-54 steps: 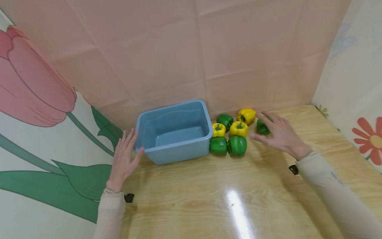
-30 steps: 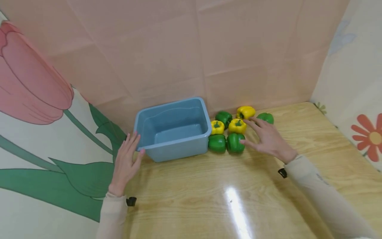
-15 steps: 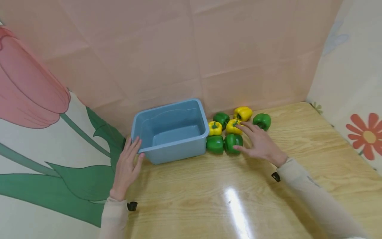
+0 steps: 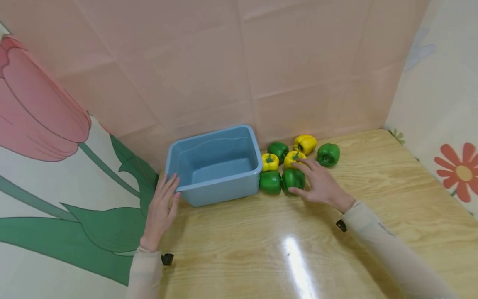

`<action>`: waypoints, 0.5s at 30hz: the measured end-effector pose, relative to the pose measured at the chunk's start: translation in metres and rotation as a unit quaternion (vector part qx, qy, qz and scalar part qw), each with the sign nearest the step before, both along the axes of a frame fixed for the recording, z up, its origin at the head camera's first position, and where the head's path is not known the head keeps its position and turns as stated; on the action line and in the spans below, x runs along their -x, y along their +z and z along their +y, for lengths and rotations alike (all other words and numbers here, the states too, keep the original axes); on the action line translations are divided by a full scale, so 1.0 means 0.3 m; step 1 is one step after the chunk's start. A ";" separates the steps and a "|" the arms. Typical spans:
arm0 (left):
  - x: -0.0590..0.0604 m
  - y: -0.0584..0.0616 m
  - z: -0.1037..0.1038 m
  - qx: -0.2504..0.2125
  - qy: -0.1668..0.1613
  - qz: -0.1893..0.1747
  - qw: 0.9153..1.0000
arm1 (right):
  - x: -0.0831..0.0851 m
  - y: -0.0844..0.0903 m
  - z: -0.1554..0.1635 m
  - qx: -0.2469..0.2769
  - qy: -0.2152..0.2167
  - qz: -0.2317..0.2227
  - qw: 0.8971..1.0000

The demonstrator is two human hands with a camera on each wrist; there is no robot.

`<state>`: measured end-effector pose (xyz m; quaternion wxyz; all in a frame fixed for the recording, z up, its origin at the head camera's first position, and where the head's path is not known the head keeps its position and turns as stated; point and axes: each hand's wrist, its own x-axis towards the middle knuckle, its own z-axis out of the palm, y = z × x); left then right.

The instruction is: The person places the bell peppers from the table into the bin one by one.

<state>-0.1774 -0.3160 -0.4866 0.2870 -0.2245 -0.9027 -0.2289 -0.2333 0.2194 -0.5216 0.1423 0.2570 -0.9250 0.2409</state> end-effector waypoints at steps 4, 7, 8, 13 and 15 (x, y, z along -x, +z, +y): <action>0.000 0.001 0.003 0.002 0.002 0.000 1.000 | 0.007 -0.011 -0.011 0.001 -0.003 0.003 1.000; 0.002 -0.001 0.003 0.002 0.002 -0.003 1.000 | 0.014 -0.020 -0.017 0.001 -0.007 0.000 1.000; 0.002 -0.002 0.002 0.002 0.002 -0.004 1.000 | 0.015 -0.023 -0.020 0.001 -0.008 -0.003 1.000; 0.003 -0.007 -0.002 0.005 0.003 -0.009 1.000 | 0.018 -0.038 -0.038 -0.004 -0.012 -0.012 1.000; 0.002 -0.006 -0.002 0.006 0.004 -0.008 1.000 | 0.015 -0.041 -0.049 -0.008 -0.012 -0.019 1.000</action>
